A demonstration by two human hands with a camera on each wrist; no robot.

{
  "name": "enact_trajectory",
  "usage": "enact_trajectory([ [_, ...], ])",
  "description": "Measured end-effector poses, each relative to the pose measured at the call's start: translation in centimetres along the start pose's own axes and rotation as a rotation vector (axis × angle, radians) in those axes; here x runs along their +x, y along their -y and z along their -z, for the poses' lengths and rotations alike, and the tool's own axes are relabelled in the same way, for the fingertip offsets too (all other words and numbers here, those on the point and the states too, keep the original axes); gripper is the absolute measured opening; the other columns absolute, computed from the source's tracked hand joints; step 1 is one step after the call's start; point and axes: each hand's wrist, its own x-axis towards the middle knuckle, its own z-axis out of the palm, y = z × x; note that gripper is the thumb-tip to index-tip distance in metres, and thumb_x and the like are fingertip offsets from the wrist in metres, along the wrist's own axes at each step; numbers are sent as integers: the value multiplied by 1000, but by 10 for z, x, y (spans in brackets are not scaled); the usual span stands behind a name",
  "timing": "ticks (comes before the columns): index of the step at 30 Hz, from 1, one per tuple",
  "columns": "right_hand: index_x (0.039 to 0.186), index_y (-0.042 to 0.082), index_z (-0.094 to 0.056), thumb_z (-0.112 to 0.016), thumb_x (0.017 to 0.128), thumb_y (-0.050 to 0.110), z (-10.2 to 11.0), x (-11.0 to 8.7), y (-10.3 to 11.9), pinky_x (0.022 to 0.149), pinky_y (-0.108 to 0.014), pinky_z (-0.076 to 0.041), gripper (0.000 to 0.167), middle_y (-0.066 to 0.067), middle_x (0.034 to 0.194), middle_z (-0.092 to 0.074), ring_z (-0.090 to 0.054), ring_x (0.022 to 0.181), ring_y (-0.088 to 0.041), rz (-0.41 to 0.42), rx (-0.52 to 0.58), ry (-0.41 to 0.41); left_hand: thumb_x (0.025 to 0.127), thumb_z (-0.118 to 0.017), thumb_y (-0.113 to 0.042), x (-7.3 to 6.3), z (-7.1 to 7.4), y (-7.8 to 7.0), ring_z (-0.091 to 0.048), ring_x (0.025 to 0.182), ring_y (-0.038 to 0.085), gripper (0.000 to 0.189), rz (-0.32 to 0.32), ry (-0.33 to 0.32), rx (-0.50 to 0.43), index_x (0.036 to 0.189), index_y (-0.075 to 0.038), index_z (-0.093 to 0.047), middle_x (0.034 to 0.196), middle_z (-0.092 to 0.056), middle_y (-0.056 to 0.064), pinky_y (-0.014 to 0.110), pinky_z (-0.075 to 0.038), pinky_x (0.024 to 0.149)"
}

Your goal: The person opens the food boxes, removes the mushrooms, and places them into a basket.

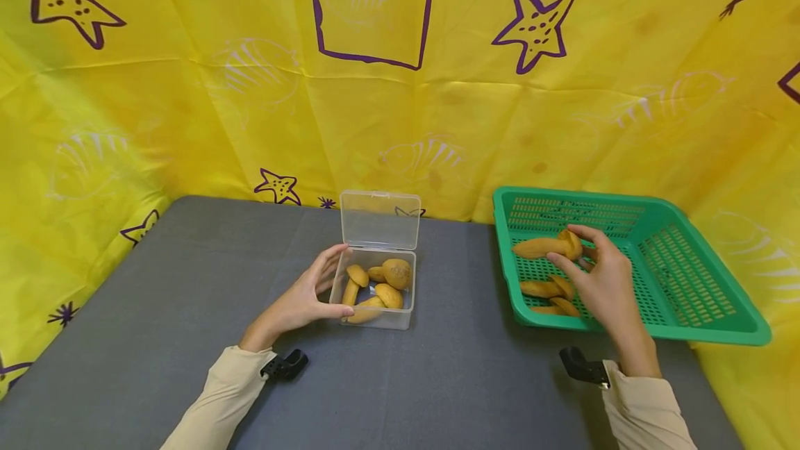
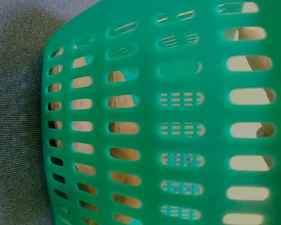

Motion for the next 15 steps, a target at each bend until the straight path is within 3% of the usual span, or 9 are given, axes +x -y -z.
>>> enact_trajectory([
  [2,137,-1,-52,-76,89,20,0,0,-3,72,5,-44,57,-7,122,-60,-60,97,12,1,-21,19,77,-86,-18,0,0,0,-21,152,32,104,-3,3,-4,157,-23,-19,165,-21,8,56,-30,120],
  [4,137,-2,-52,-76,89,17,0,1,-6,71,7,-41,57,-20,123,-60,-69,101,-15,17,-53,40,77,-86,-18,0,-1,-1,-22,152,32,104,-4,4,-8,157,-23,-19,164,-22,8,56,-30,119],
  [7,135,-6,-52,-75,88,11,-3,2,-11,69,7,-39,55,-32,124,-57,-57,106,-55,46,-78,83,78,-86,-19,0,-1,-1,-22,152,33,103,-6,3,-9,157,-23,-20,164,-22,8,57,-30,119],
  [9,133,-8,-53,-75,88,9,-5,3,-13,69,0,-47,53,-32,124,-55,-58,104,-55,54,-91,113,77,-86,-19,0,-1,-1,-22,152,32,104,-1,2,-6,157,-23,-20,164,-22,7,56,-30,119],
  [11,132,-10,-53,-75,88,8,-6,4,-14,70,-15,-57,52,-33,125,-53,-59,103,-55,51,-95,147,77,-86,-19,0,-1,-1,-22,152,32,104,3,2,-4,157,-23,-19,165,-22,7,56,-30,120],
  [13,132,-9,-53,-74,89,8,-6,5,-15,67,-27,-60,51,-34,126,-51,-59,103,-56,44,-106,184,77,-86,-19,0,-1,-1,-21,152,32,104,6,0,-3,157,-24,-19,165,-22,6,56,-30,120],
  [15,132,-8,-53,-74,89,8,-6,6,-14,63,-32,-60,51,-34,127,-50,-59,103,-57,36,-109,215,77,-87,-18,0,0,0,-21,152,31,105,6,-1,-1,157,-24,-19,165,-22,6,55,-30,120],
])
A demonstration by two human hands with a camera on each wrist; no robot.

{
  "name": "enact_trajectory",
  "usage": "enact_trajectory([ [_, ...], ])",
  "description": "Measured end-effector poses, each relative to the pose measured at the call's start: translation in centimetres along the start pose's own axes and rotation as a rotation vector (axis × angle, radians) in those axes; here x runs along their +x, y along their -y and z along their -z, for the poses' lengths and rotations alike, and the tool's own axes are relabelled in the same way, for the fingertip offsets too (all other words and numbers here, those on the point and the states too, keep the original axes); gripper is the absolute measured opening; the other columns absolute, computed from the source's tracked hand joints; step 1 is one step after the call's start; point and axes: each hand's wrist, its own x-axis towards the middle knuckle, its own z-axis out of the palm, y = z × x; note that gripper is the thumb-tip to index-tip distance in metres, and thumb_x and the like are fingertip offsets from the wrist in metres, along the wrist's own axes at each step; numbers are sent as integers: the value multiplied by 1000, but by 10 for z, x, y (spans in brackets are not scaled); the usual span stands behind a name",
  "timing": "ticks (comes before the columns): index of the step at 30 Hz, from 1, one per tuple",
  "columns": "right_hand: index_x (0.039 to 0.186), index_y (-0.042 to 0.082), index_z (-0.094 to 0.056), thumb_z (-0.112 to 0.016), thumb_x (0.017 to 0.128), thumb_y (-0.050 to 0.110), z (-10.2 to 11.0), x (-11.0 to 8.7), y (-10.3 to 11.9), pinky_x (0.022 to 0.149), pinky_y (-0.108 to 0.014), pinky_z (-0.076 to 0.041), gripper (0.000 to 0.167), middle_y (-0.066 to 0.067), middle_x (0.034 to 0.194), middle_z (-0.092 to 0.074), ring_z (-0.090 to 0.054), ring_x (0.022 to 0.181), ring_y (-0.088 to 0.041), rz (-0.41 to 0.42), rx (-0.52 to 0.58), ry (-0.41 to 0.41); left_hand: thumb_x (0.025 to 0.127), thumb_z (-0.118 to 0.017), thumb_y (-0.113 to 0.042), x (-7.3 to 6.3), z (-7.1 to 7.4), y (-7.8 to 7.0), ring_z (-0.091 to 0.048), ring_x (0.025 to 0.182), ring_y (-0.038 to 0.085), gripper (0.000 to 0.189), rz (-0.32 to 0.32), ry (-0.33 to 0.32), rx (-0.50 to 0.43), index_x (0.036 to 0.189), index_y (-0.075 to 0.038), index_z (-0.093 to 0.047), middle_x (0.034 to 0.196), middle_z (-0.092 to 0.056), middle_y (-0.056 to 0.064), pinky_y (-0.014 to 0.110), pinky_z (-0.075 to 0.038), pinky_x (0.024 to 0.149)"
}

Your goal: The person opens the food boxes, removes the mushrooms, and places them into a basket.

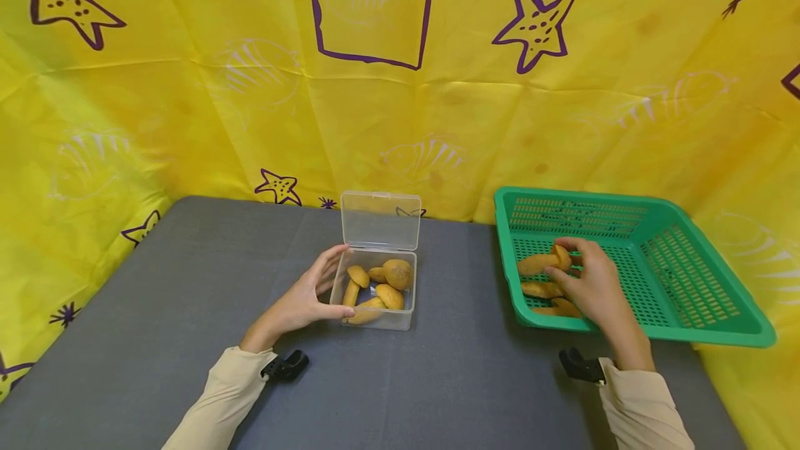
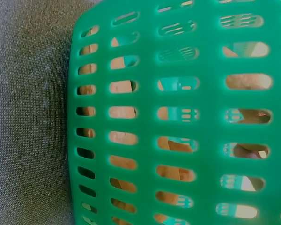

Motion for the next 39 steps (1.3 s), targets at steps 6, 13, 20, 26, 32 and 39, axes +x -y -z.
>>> enact_trajectory([
  [6,131,-6,-55,-75,86,4,-2,3,0,64,-35,-59,50,-35,129,-49,-58,105,-56,-1,-28,53,77,-87,-19,0,0,0,-22,152,32,104,0,-2,6,157,-25,-19,165,-22,6,55,-30,120],
  [13,134,-5,-53,-74,88,9,-5,10,-4,72,-55,-57,52,-35,132,-50,-57,108,-54,-24,-64,79,77,-86,-19,0,0,1,-22,152,32,104,-4,0,7,157,-24,-19,165,-21,6,56,-30,120],
  [20,133,-6,-52,-73,88,4,-7,14,-7,74,-56,-57,51,-35,132,-50,-57,109,-56,-11,-61,112,78,-86,-20,0,1,1,-21,153,31,105,-1,3,8,157,-24,-18,165,-20,6,56,-30,120],
  [26,135,-7,-50,-71,89,3,-7,15,-9,75,-57,-56,51,-35,131,-51,-56,109,-56,-18,-67,154,78,-86,-21,0,1,1,-21,152,32,105,0,6,8,157,-24,-18,165,-21,7,56,-30,120],
  [32,141,-7,-43,-69,92,9,-5,16,-11,78,-57,-55,57,-38,134,-48,-52,114,-57,-72,-91,234,78,-86,-20,0,0,1,-21,152,33,104,-9,5,8,157,-23,-18,165,-21,8,56,-30,119],
  [39,145,-7,-38,-67,95,16,-5,17,-9,84,-63,-52,62,-38,143,-40,-48,120,-59,-66,-80,262,78,-86,-20,0,0,1,-21,152,33,104,-8,4,12,157,-24,-18,165,-21,7,55,-30,119],
])
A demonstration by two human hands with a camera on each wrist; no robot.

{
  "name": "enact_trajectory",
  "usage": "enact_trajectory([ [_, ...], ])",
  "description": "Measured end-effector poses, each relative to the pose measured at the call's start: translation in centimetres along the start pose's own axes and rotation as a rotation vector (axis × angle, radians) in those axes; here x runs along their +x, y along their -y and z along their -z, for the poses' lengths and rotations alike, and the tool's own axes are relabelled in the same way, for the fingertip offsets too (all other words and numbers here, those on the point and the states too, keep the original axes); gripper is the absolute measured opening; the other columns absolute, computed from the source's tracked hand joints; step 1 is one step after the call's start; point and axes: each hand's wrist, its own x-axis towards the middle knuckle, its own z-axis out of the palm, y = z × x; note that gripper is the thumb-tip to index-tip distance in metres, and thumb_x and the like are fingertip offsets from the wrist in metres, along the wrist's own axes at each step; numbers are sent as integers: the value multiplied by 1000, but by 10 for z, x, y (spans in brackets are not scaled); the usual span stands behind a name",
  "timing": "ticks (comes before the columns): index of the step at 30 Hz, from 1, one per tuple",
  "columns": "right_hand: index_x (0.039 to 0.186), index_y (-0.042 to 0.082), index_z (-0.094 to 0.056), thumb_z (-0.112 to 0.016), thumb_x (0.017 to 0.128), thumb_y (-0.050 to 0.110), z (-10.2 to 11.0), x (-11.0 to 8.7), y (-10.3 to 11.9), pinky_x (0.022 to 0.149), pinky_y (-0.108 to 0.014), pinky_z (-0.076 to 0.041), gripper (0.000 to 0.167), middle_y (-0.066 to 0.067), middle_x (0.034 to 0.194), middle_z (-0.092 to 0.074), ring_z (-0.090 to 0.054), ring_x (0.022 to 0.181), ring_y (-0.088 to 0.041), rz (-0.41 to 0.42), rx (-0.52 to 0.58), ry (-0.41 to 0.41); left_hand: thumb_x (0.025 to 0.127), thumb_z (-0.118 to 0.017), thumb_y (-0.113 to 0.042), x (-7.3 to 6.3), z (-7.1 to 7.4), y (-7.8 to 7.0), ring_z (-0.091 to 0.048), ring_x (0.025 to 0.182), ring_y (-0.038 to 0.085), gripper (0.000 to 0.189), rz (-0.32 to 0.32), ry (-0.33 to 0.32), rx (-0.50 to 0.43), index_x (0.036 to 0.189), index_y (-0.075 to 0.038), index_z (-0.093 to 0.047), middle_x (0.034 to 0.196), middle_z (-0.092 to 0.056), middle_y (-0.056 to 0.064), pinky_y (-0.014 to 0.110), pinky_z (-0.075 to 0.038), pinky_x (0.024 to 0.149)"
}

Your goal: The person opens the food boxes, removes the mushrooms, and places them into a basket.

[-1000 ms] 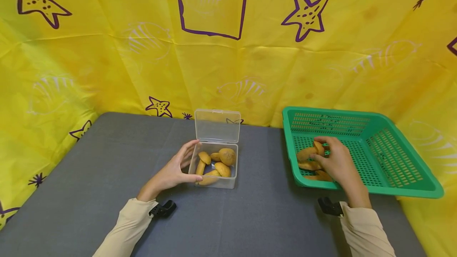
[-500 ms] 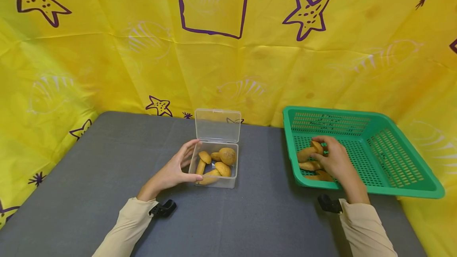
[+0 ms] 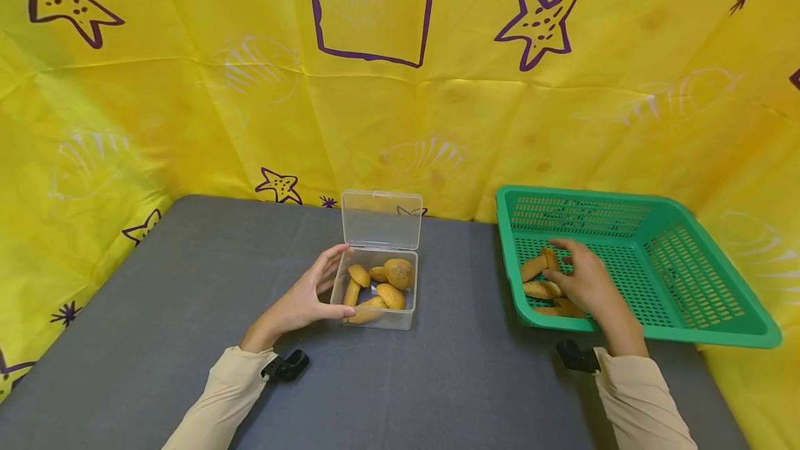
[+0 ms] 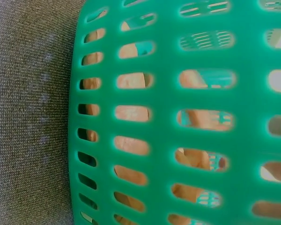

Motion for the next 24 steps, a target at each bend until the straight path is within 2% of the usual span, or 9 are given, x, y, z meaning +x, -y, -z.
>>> enact_trajectory([
  [4,144,-5,-41,-67,95,20,1,-2,2,84,-63,-53,61,-37,143,-42,-50,120,-58,6,7,-19,78,-86,-20,0,0,0,-21,152,33,105,1,-1,2,157,-23,-18,165,-21,7,55,-30,120],
  [11,139,-1,-50,-69,94,22,2,-5,13,87,-65,-51,54,-34,136,-52,-55,114,-58,71,33,-97,77,-86,-20,0,0,1,-21,152,32,105,3,-2,3,157,-24,-18,165,-21,6,55,-30,119],
  [17,135,3,-54,-69,95,25,7,-10,33,88,-66,-50,49,-32,131,-57,-58,113,-55,105,49,-135,78,-86,-20,0,0,1,-20,153,32,105,11,5,-3,157,-25,-18,165,-20,6,56,-30,120],
  [24,131,6,-59,-72,92,22,7,-15,62,89,-60,-51,44,-23,129,-60,-63,110,-46,195,52,-187,78,-86,-19,0,0,-1,-20,152,33,104,3,3,-10,157,-22,-18,165,-21,8,56,-29,120],
])
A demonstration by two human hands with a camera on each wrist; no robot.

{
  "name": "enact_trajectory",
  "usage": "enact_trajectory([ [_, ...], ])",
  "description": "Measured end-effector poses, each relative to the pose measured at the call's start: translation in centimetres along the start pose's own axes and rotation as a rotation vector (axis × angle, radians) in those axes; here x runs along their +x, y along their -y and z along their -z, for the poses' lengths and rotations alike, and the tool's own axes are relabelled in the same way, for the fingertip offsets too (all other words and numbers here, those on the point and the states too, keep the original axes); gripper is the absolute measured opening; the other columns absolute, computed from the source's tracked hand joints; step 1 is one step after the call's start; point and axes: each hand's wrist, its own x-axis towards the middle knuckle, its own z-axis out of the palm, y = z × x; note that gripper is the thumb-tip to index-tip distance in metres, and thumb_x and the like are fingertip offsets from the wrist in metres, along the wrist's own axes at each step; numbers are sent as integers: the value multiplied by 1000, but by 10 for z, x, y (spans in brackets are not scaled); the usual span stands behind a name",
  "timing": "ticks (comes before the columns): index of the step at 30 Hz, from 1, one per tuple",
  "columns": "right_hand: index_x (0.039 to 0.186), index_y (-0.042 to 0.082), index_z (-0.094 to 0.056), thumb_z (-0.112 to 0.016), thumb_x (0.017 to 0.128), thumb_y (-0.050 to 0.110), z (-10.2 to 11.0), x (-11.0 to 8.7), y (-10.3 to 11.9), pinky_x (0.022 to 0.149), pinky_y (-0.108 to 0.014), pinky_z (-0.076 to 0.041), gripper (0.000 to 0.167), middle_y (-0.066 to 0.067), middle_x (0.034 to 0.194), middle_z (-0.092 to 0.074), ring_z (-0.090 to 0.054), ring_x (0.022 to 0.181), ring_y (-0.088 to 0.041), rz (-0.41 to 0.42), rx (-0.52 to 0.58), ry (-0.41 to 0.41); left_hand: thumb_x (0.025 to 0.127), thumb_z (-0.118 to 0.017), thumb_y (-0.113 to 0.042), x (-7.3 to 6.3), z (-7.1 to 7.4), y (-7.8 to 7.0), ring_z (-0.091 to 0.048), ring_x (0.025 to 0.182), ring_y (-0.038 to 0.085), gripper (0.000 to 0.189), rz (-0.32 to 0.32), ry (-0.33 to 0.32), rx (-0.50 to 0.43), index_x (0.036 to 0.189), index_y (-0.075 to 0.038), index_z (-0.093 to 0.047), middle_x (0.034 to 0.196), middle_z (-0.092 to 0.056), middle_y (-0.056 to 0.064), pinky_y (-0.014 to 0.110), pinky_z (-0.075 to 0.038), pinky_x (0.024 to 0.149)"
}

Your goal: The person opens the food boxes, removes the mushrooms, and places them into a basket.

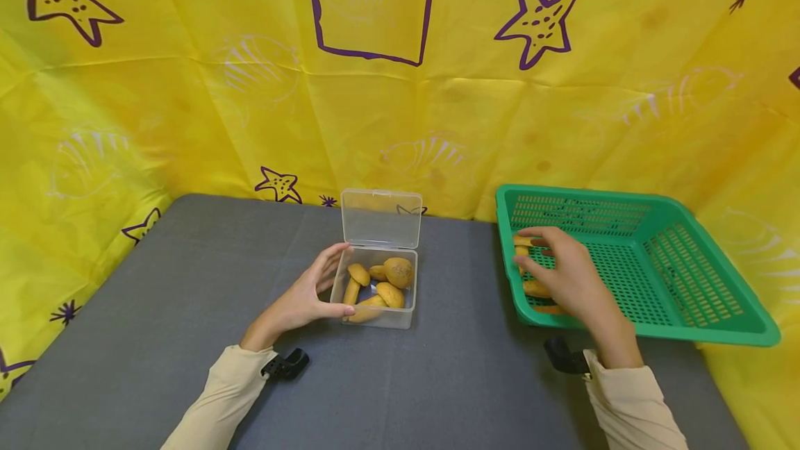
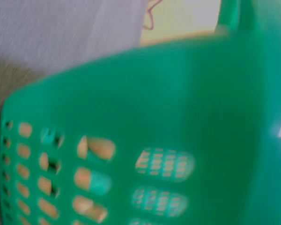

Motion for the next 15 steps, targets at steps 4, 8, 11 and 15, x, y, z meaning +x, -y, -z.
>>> enact_trajectory([
  [4,130,5,-60,-73,91,17,-4,1,15,91,-53,-51,42,-19,124,-63,-64,110,-42,60,8,-5,79,-85,-19,0,0,0,-20,152,33,103,1,2,-1,157,-23,-18,165,-21,7,56,-29,120],
  [8,128,5,-60,-73,91,17,-10,3,28,91,-53,-53,41,-18,121,-65,-65,109,-43,99,17,-1,79,-85,-19,0,0,0,-20,152,33,103,5,-1,-1,157,-24,-18,165,-21,7,56,-30,120],
  [11,126,6,-61,-74,90,16,-17,4,34,91,-52,-54,39,-16,120,-65,-66,107,-41,124,33,0,78,-86,-19,0,0,0,-21,152,33,103,6,-3,-3,157,-25,-18,165,-21,7,56,-29,120],
  [15,123,5,-63,-76,87,10,-27,7,41,90,-47,-55,39,-11,118,-67,-67,105,-32,168,46,-14,78,-86,-19,0,0,0,-21,152,32,104,8,-3,-1,157,-25,-18,165,-21,6,55,-29,120],
])
